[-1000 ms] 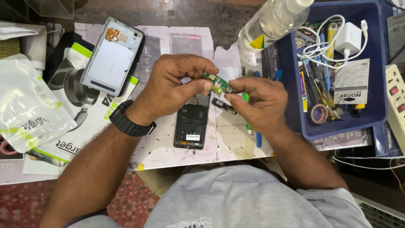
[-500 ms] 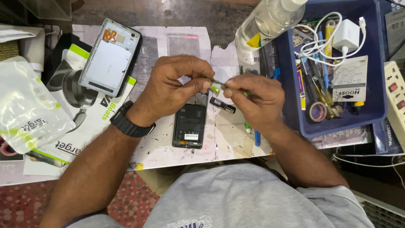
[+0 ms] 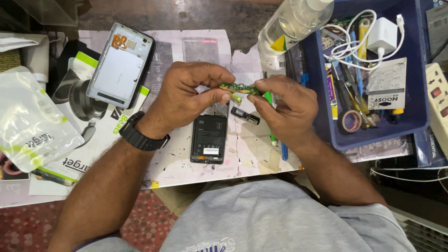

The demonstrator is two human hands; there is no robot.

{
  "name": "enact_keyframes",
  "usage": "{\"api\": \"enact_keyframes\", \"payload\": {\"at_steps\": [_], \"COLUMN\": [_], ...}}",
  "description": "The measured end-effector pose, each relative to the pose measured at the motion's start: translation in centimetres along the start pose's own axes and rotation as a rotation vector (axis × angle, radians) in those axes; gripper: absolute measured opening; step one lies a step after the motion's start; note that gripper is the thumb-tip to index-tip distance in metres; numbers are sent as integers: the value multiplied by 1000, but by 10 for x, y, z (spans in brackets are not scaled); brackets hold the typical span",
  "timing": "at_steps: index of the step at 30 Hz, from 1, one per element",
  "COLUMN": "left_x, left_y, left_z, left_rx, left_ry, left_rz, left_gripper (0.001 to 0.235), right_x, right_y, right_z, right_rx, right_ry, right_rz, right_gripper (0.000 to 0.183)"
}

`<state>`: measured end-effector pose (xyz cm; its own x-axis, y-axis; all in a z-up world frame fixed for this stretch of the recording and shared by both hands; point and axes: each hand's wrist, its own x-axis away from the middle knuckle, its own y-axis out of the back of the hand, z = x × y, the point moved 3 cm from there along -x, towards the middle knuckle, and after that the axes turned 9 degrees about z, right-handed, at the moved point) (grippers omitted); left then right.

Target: The person uses a screwdriver to remove screws from a disassembled smartphone and then uses a small brush to clean internal components. They handle the phone's battery, motherboard, and other parts while working at a cluttered workbench.

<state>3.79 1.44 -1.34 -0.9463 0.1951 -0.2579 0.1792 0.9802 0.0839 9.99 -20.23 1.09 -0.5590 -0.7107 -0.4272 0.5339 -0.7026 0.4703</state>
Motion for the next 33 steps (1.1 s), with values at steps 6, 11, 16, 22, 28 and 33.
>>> {"api": "enact_keyframes", "payload": {"at_steps": [6,11,16,22,28,33], "left_x": [0,1,1,1,0,1], "left_y": [0,0,0,0,-1,-1], "left_z": [2,5,6,6,6,6], "left_rx": [52,69,80,62,76,68], "left_ry": [28,35,26,33,18,-1], "left_rz": [-1,1,2,3,-5,-7], "left_gripper": [27,27,27,26,26,26], "right_x": [2,2,3,3,4,4], "right_y": [2,2,1,1,1,1], "right_z": [-3,-4,-5,-5,-4,-4], "right_rx": [2,16,22,13,20,16], "right_ry": [-18,-12,-15,-15,-28,-17], "right_rz": [-4,0,-5,-8,-7,-5], "right_gripper": [32,31,30,29,29,28]}}
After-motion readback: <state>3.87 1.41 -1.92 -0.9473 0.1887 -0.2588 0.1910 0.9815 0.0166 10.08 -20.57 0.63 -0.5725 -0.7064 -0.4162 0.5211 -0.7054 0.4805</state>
